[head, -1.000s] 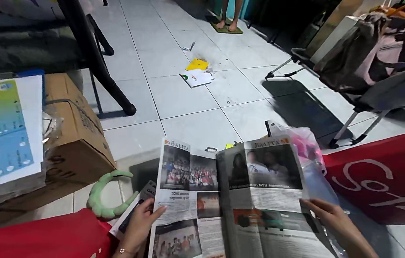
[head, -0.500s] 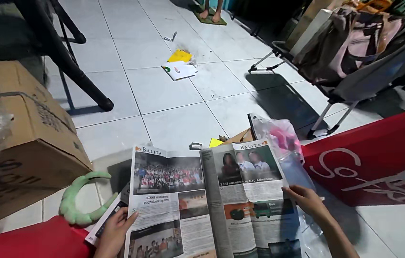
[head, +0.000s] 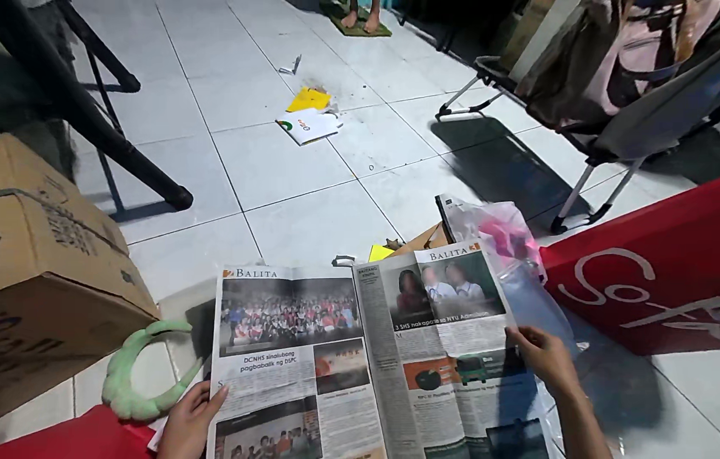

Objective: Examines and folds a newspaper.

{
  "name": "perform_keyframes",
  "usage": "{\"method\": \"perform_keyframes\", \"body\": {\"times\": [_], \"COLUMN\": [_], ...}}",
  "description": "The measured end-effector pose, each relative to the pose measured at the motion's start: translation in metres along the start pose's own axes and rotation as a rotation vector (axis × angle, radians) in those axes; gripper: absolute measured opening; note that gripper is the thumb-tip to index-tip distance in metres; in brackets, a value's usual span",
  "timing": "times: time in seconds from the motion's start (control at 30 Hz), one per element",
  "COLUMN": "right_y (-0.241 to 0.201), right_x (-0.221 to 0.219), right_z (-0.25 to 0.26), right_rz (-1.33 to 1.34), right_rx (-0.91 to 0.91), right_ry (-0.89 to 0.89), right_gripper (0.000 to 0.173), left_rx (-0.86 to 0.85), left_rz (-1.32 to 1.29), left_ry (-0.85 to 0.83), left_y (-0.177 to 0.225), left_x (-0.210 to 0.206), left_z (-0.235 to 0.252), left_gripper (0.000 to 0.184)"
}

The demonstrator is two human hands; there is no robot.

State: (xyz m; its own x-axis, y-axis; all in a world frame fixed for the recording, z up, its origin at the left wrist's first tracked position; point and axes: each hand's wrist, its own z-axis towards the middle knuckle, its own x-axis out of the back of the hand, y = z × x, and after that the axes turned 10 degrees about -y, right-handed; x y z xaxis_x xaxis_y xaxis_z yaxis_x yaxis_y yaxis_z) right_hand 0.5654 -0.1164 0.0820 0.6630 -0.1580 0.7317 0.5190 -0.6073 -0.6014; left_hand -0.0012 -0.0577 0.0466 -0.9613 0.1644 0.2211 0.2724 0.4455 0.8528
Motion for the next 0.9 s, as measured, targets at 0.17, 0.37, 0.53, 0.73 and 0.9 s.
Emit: {"method": "perform_keyframes", "body": {"times": [0.17, 0.37, 0.53, 0.73, 0.9], "right_y": [-0.007, -0.010, -0.011, -0.009, 0.000], "right_x": [-0.001, -0.003, -0.007, -0.007, -0.013], "right_z": [-0.003, -0.003, -0.002, -0.002, -0.003], "right_rz": [-0.017, -0.076, -0.087, -0.103, -0.019], "right_rx": [-0.037, 0.005, 0.025, 0.055, 0.058], "right_ry": [0.014, 0.046, 0.060, 0.037, 0.006], "right_gripper": [0.031, 0.031, 0.030, 0.032, 0.050], "left_rx": [0.011, -0.029, 0.044, 0.041, 0.080], "left_rz": [0.002, -0.003, 0.002, 0.036, 0.031], "left_ry": [0.014, 0.006, 0.006, -0.004, 0.022], "left_y": [-0.004, -0.036, -0.014, -0.013, -0.012], "left_x": [0.000, 0.006, 0.004, 0.005, 0.004], "left_z": [0.002, 0.016, 0.006, 0.007, 0.008], "left_gripper": [0.025, 0.026, 0.023, 0.025, 0.024]}}
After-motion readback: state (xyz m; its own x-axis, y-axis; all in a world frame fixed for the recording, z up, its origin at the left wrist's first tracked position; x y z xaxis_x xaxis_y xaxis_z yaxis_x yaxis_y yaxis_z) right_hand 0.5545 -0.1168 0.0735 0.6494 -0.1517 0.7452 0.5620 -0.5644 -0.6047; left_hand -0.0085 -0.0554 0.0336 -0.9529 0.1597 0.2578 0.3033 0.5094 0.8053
